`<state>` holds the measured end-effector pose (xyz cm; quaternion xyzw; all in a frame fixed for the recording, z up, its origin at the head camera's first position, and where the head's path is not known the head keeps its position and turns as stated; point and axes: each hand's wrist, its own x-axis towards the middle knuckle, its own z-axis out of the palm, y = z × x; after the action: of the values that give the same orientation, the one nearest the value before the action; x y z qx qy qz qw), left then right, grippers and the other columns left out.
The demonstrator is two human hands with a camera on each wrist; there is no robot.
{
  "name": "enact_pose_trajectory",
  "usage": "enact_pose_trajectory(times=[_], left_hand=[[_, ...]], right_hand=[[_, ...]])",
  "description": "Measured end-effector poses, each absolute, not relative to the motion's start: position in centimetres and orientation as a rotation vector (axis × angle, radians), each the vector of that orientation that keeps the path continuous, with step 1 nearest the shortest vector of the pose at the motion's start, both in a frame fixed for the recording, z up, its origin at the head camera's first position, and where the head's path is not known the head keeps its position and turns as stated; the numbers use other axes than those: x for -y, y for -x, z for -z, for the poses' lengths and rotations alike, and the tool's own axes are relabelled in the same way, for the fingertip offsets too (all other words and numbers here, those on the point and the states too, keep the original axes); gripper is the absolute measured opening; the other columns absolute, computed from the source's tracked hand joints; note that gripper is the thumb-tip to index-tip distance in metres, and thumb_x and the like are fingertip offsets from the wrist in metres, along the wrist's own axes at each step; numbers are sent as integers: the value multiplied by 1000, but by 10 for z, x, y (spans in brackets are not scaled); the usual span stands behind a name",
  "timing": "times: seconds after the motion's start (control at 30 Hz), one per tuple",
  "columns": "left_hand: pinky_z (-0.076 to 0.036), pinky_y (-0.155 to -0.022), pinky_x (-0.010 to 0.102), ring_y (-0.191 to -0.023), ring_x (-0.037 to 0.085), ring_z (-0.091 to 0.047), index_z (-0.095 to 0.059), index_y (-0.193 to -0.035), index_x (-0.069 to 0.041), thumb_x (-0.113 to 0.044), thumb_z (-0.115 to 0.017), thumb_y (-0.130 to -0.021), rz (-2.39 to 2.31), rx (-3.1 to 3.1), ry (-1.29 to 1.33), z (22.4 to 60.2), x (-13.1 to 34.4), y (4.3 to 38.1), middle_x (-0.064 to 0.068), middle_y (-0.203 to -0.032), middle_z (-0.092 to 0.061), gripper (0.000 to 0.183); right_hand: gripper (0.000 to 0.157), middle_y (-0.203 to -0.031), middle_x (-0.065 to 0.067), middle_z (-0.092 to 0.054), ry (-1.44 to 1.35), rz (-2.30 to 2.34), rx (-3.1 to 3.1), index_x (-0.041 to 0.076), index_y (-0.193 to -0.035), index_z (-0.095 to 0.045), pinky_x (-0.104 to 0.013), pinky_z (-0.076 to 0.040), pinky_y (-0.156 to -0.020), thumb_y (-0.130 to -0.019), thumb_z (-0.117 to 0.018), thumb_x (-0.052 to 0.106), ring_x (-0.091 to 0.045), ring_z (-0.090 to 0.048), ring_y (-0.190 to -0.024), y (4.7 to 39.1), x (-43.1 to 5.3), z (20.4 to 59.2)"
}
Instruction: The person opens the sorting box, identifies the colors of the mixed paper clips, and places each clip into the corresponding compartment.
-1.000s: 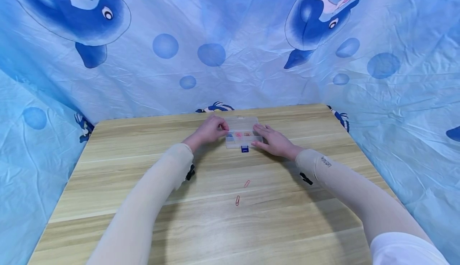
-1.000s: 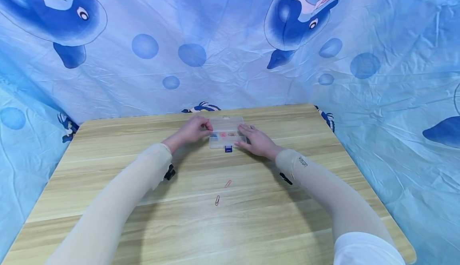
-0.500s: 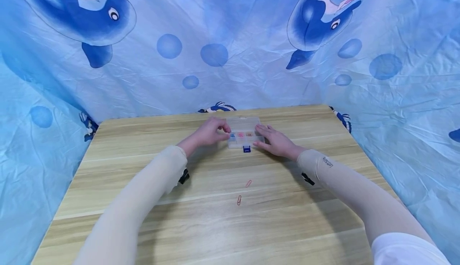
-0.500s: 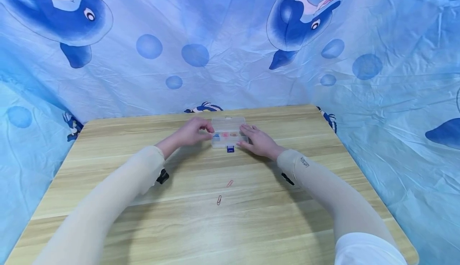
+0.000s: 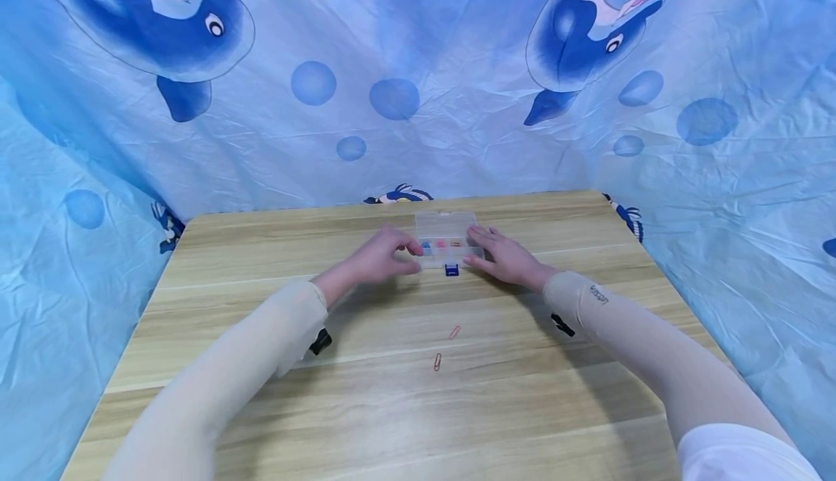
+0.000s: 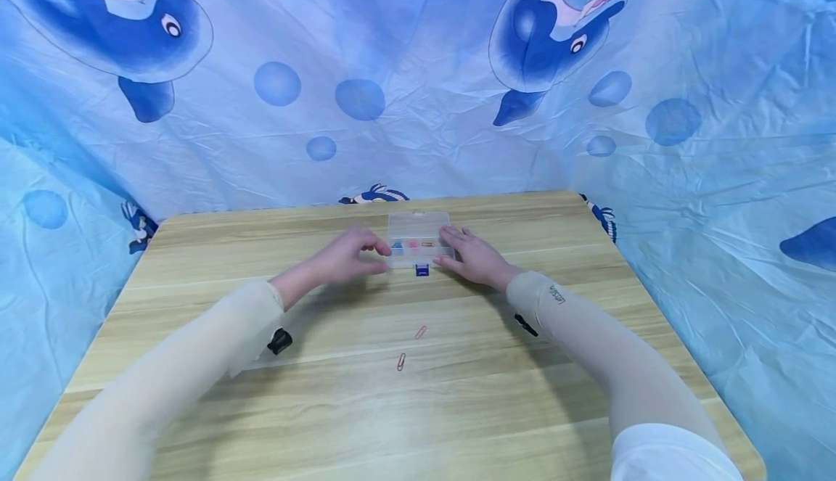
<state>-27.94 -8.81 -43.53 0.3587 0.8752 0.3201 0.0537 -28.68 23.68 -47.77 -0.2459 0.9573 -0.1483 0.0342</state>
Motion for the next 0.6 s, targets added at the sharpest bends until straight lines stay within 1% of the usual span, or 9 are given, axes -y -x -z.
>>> enact_pose_trajectory(times=[0.2,0.43,0.53,0.6], left_hand=[[-41,-111,50,-117,28,-61,-76,-120,-4,-19,-83,-95,-978,-2647,-1084,436,88,258,7,-118,-75,30],[-41,-107,50,-116,33,-60,-75,-119,-2,-19,-84,-94,-1002,-2635,-1099,440,86,233,13,-117,-75,32],[-41,-105,50,-114,33,-60,-75,-119,-1,-19,-84,-93,-1013,-2631,-1106,441,83,221,13,-116,-75,33],[-42,-105,48,-114,31,-60,-75,-119,-2,-21,-85,-92,-1007,-2629,-1097,442,82,214,10,-116,-75,34]], right_hand=[[83,-175,-12,-27,767,458,-2944,8,-168,-30,-55,-21,-129,-108,-54,59,-44,-24,-159,287,-236,478],[83,-175,-13,-27,768,459,-2942,7,-167,-30,-54,-20,-129,-108,-54,59,-43,-24,-160,287,-236,477],[84,-175,-13,-26,764,454,-2939,7,-168,-29,-55,-20,-129,-107,-53,61,-44,-24,-160,288,-237,477],[85,-175,-12,-25,758,457,-2936,8,-168,-29,-55,-20,-129,-107,-52,62,-44,-23,-160,288,-237,477]])
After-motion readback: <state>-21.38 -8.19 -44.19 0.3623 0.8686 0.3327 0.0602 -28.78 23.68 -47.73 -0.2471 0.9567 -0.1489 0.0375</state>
